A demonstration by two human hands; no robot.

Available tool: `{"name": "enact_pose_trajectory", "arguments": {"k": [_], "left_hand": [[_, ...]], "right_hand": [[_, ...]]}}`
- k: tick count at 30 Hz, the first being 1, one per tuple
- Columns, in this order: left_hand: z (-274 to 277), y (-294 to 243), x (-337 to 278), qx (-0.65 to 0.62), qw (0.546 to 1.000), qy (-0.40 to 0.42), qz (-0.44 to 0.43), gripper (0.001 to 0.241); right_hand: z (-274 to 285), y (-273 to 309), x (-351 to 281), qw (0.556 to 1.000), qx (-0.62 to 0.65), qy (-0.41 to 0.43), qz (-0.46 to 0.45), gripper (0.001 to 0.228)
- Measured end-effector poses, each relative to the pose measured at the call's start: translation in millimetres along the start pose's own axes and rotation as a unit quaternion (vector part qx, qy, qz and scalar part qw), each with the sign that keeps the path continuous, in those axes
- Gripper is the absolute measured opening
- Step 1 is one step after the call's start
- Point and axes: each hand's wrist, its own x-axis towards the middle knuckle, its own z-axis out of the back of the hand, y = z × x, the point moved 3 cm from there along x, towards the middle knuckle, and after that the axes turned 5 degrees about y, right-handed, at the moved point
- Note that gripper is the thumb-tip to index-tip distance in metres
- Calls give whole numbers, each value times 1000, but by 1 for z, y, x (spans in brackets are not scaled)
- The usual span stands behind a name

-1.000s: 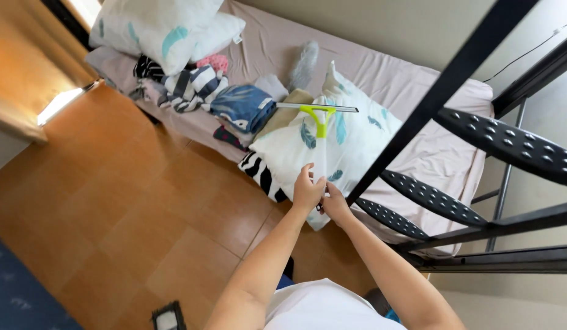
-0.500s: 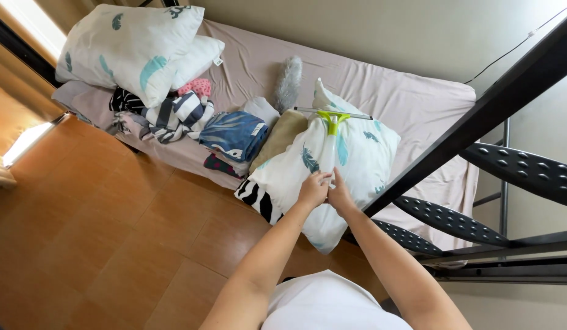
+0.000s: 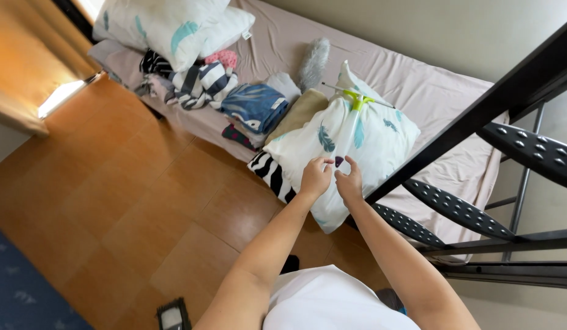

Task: The person sweeps the tiled floor near a door and bed using a broom, then uses a squeegee on the wall, and finally mops the floor with a flat mop. The person moves around the room to clean different areas, including under the bed and near the window.

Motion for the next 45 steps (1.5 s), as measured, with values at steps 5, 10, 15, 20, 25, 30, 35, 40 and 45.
{"name": "enact_pose_trajectory", "arguments": {"k": [5, 10, 15, 20, 25, 30, 35, 40, 45], "left_hand": [[6, -13, -49, -11, 998, -58, 6, 17], [26, -46, -125, -60, 988, -145, 10, 22], [52, -40, -216, -83, 970, -214, 74, 23], [97, -31, -290, -42, 950, -296, 92, 22], [139, -49, -337, 5, 936, -346, 73, 18], [192, -74, -400, -5, 920, -386, 68, 17], [272, -59, -487, -63, 882, -464, 55, 19], [369, -1, -606, -101, 846, -522, -19, 24], [498, -18, -741, -125, 787, -604, -32, 30]], "right_hand": [[1, -2, -44, 998, 2, 39, 53, 63], [-9, -14, -105, 991, 43, 121, 47, 58], [-39, -69, -156, 981, 53, 187, 9, 53], [-85, -73, -228, 956, 57, 287, 12, 51], [-131, -53, -292, 930, 114, 349, 18, 42], [-185, -57, -350, 907, 123, 403, 10, 37], [-248, -65, -433, 862, 109, 492, -48, 41], [-321, -81, -532, 812, 88, 570, -89, 36], [-385, -88, -650, 769, 85, 624, -113, 33]]}}
